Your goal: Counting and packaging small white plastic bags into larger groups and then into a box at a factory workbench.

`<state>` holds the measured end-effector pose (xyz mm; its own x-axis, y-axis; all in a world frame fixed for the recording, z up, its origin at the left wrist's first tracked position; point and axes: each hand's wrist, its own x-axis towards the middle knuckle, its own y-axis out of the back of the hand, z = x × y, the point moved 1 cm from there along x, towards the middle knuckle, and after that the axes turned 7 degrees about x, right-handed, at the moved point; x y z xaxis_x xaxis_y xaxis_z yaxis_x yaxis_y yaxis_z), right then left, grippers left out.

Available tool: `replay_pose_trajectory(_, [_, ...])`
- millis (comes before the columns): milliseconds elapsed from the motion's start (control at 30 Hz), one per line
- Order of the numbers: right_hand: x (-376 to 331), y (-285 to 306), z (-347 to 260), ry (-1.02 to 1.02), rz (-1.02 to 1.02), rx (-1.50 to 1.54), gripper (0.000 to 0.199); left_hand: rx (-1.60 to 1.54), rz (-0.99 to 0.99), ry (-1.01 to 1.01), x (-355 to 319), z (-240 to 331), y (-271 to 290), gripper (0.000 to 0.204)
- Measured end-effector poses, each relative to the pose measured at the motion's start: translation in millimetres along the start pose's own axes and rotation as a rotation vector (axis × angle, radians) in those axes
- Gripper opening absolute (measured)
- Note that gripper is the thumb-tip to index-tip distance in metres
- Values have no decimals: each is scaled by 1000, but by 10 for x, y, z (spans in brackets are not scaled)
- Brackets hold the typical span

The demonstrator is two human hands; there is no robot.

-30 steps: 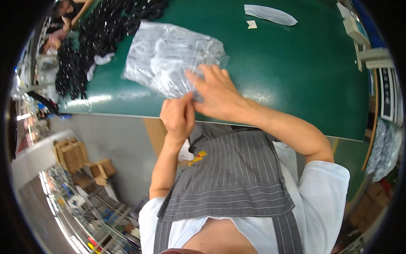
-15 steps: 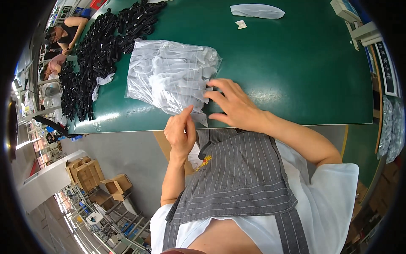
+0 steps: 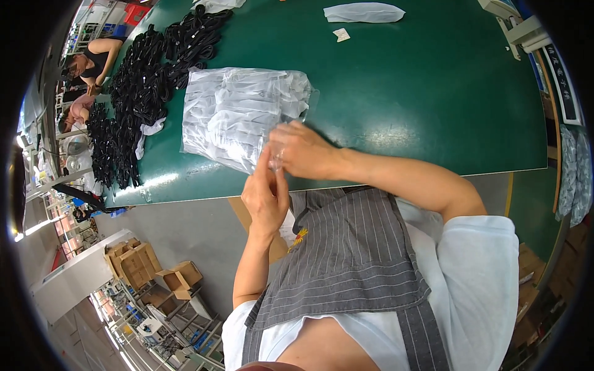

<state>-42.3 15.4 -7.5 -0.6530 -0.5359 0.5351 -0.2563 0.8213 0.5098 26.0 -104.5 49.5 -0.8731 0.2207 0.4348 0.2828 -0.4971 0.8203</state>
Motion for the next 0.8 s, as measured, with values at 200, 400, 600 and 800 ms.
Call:
replay_pose_trajectory(200, [-60, 487, 411, -153, -158, -128, 16, 384, 56, -146, 677, -100, -70, 49])
replay_pose_trajectory(400, [35, 424, 478, 46, -47, -163, 14, 446, -137, -259, 1151, -236, -544, 11])
replay_pose_trajectory(600, [130, 212, 692, -114, -209, -3, 10, 328, -154, -316, 1028, -14, -579, 10])
replay_pose_trajectory(800, [100, 242, 802, 25, -208, -136, 16, 144, -174, -138, 821, -4, -427, 8])
